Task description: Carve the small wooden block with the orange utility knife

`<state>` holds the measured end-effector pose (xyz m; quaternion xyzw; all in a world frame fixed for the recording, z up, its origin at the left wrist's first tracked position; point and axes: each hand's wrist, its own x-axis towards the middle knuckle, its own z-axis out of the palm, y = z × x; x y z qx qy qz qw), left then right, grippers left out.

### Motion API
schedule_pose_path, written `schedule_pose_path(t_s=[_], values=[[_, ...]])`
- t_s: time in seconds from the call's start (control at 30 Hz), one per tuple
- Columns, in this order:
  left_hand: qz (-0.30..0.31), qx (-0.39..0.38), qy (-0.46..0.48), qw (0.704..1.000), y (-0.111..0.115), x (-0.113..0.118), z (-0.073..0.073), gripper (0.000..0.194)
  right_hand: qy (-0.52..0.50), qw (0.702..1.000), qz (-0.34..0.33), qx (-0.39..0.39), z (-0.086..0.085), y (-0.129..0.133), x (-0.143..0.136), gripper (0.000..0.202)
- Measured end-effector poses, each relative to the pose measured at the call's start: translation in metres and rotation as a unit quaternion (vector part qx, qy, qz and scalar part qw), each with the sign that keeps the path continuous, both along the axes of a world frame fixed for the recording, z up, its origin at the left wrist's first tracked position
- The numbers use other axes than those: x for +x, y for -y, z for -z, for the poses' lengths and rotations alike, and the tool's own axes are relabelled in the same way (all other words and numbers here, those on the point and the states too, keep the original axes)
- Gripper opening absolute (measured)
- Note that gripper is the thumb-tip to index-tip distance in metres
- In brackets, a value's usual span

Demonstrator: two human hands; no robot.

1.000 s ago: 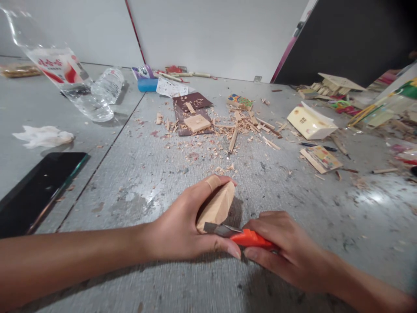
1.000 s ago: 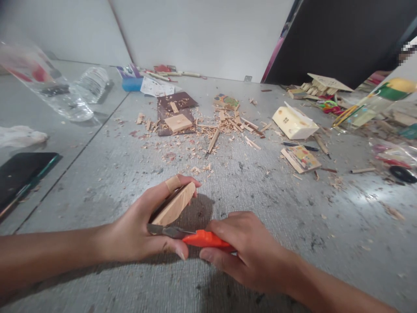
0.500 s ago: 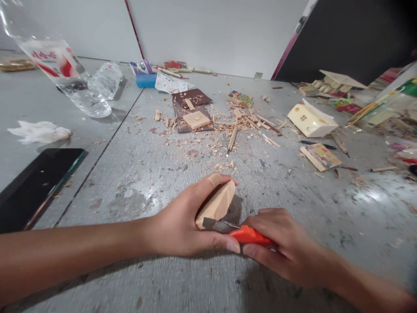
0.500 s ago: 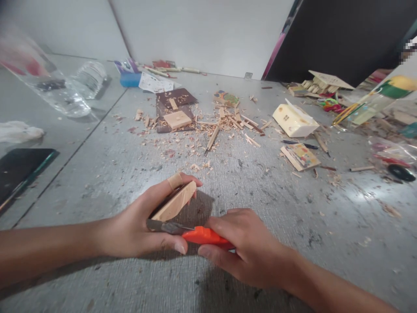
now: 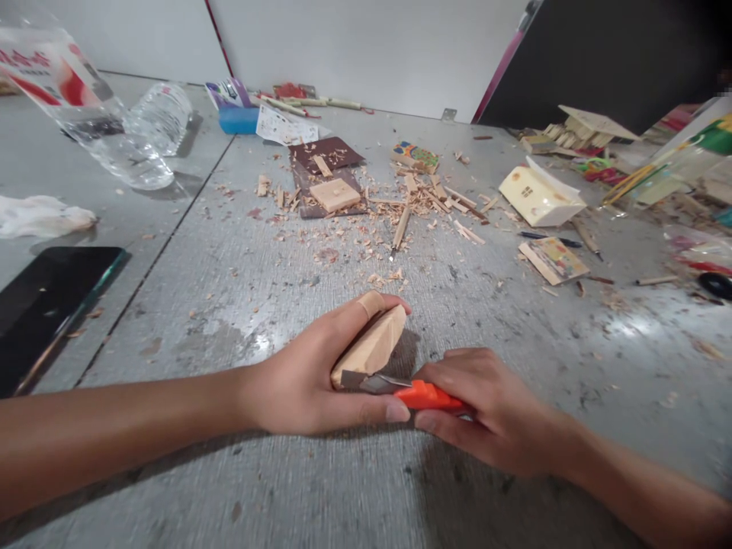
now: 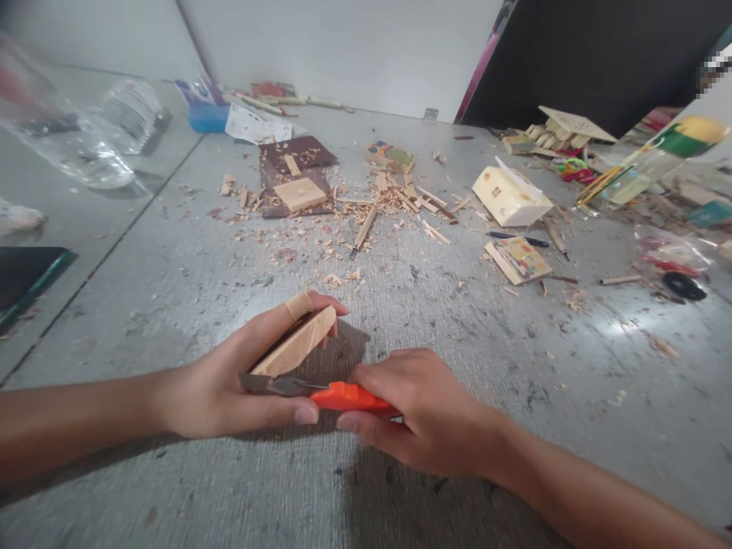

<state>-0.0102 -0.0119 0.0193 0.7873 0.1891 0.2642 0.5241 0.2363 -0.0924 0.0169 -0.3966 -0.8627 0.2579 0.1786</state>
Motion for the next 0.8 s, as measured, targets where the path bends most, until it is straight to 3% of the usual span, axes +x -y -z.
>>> schedule_pose_path(t_s=[0.8], values=[[-0.003, 0.012, -0.024, 1.000, 0.0002, -0.0016, -0.0006, 0.071, -0.010, 1.000, -0.006, -0.023, -0.0009, -0.0001, 0.0014, 0.033]])
